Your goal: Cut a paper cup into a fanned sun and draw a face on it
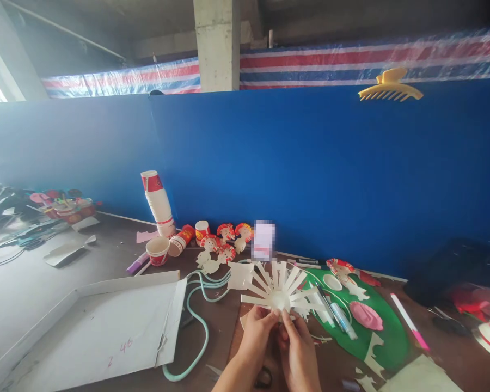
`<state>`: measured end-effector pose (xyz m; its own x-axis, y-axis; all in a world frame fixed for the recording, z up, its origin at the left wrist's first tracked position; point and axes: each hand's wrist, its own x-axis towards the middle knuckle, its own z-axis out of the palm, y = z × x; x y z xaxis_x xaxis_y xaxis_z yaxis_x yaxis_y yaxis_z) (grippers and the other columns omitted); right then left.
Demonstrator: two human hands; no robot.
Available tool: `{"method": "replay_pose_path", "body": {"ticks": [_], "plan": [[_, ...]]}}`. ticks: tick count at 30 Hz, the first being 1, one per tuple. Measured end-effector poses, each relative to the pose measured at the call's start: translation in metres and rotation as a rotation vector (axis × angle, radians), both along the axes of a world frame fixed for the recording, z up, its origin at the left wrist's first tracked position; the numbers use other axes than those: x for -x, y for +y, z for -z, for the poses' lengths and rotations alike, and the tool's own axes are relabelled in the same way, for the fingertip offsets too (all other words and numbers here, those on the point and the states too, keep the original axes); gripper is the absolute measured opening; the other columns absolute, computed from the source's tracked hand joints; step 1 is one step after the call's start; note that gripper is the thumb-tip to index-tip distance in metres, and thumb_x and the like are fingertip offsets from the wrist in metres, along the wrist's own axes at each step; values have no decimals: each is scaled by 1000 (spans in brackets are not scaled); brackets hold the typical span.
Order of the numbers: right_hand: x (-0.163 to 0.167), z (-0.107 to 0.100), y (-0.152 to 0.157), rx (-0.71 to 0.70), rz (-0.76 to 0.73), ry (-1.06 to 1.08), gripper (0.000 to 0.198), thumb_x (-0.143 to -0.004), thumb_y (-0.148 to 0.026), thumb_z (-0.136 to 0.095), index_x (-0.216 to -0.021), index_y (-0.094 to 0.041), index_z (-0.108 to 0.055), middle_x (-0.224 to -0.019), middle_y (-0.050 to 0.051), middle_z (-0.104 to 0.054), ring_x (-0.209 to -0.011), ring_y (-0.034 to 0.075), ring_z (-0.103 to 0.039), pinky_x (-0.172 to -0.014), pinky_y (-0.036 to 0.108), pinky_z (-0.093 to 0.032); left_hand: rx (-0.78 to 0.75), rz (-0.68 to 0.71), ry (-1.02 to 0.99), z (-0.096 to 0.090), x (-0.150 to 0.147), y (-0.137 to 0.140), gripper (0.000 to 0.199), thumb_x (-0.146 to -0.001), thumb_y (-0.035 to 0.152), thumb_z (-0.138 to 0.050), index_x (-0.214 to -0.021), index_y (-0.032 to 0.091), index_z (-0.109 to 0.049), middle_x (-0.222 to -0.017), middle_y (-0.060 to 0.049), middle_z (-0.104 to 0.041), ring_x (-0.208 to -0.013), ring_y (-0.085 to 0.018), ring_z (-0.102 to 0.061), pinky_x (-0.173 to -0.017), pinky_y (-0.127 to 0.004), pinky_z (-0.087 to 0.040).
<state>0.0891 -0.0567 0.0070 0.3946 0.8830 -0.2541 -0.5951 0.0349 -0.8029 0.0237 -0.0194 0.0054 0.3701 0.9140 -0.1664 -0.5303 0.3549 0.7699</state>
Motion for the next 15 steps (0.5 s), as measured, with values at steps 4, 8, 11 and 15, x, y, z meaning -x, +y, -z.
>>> {"method": "replay_pose_path", "body": {"ticks": [4, 8, 11, 15], "plan": [[-2, -2, 1, 15, 17, -6, 33, -66, -43, -77, -80, -21, -58, -60, -5, -54, -53, 10, -48, -48, 21, -38, 67, -47, -56, 6, -8, 0, 42, -61, 48, -79, -77, 15, -58, -49, 1, -55, -41, -12, -51, -44, -23, -37], [1, 2, 2, 44, 4, -16, 38, -64, -48, -77, -71, -20, -53, -50, -8, -43, -47, 7, -40, -45, 19, -33, 35, 13, -58, 3, -1, -3, 44, -62, 50, -78, -76, 12, -61, -47, -1, -54, -39, -12, -49, -42, -23, -36], [2, 5, 3, 64, -15, -10, 40, -61, -50, -78, -75, -21, -55, -51, -8, -43, -47, 8, -41, -45, 20, -34, 2, 34, -36, 2, 5, -3, 42, -67, 50, -74, -78, 12, -63, -48, -2, -55, -37, -11, -47, -42, -24, -35], [0, 7, 4, 74, -20, -74, 39, -61, -52, -78, -72, -20, -57, -47, -9, -39, -42, 8, -37, -41, 20, -30, -17, -2, -37, 4, 6, -2, 36, -69, 47, -74, -75, 13, -63, -47, -2, -56, -36, -12, -47, -41, -24, -35]]}}
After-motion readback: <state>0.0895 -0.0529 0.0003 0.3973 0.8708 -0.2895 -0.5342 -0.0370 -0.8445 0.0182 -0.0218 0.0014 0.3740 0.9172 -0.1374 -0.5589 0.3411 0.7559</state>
